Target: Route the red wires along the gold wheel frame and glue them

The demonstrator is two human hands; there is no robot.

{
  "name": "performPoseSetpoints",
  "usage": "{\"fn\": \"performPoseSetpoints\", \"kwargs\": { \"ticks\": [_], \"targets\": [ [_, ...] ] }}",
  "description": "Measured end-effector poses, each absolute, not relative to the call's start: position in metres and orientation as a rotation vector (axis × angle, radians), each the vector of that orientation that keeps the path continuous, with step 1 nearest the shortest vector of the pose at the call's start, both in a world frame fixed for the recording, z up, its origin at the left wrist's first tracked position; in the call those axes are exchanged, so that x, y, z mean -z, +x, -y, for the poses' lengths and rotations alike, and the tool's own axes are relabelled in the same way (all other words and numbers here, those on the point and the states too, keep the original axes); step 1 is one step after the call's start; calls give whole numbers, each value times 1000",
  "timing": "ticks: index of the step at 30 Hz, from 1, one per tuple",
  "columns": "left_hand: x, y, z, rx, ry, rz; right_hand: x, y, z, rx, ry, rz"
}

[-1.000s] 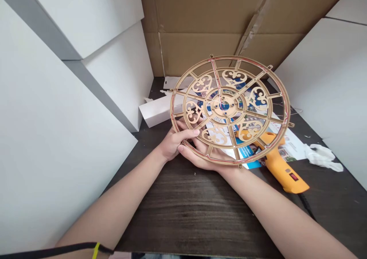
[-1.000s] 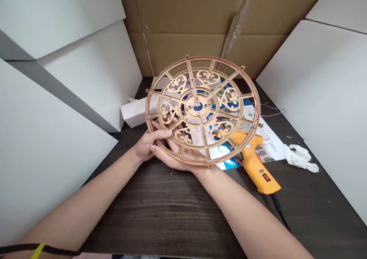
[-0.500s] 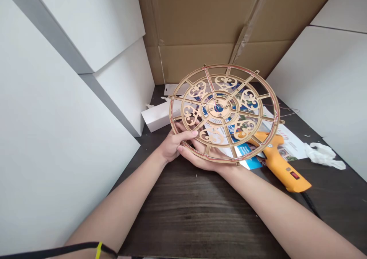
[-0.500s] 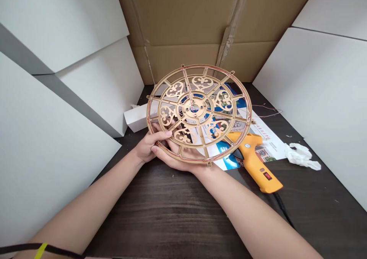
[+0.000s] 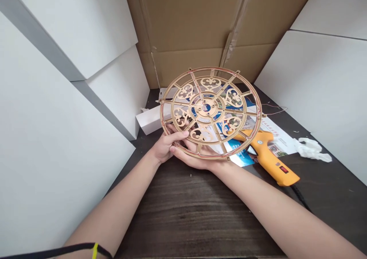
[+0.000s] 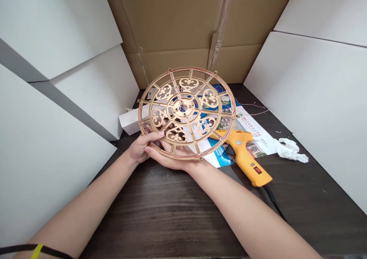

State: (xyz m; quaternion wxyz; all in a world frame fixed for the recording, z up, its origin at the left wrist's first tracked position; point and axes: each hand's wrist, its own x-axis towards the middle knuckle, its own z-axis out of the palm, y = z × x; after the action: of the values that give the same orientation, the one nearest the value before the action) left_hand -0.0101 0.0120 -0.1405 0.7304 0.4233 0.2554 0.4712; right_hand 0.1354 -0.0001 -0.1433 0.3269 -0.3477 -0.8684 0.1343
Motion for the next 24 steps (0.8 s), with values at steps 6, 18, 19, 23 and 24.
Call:
{"fn": "performPoseSetpoints", "kwargs": {
  "ticks": [6, 18, 19, 23, 24],
  "targets": [
    [141, -9, -11, -1022, 904, -563, 148, 134, 0, -379, -920, 2269],
    [143, -5, -8, -1118, 765, -534, 147, 135, 1, -444, -954, 2280],
    [143, -5, -8, -1121, 775, -534, 147, 136, 1, -454, -956, 2281],
    [141, -4, -8, -1125, 814, -535, 147, 137, 1, -484, -944, 2291],
    [141, -3, -8, -1124, 814, -536, 146, 137, 2, -487, -942, 2288]
  ]
}}
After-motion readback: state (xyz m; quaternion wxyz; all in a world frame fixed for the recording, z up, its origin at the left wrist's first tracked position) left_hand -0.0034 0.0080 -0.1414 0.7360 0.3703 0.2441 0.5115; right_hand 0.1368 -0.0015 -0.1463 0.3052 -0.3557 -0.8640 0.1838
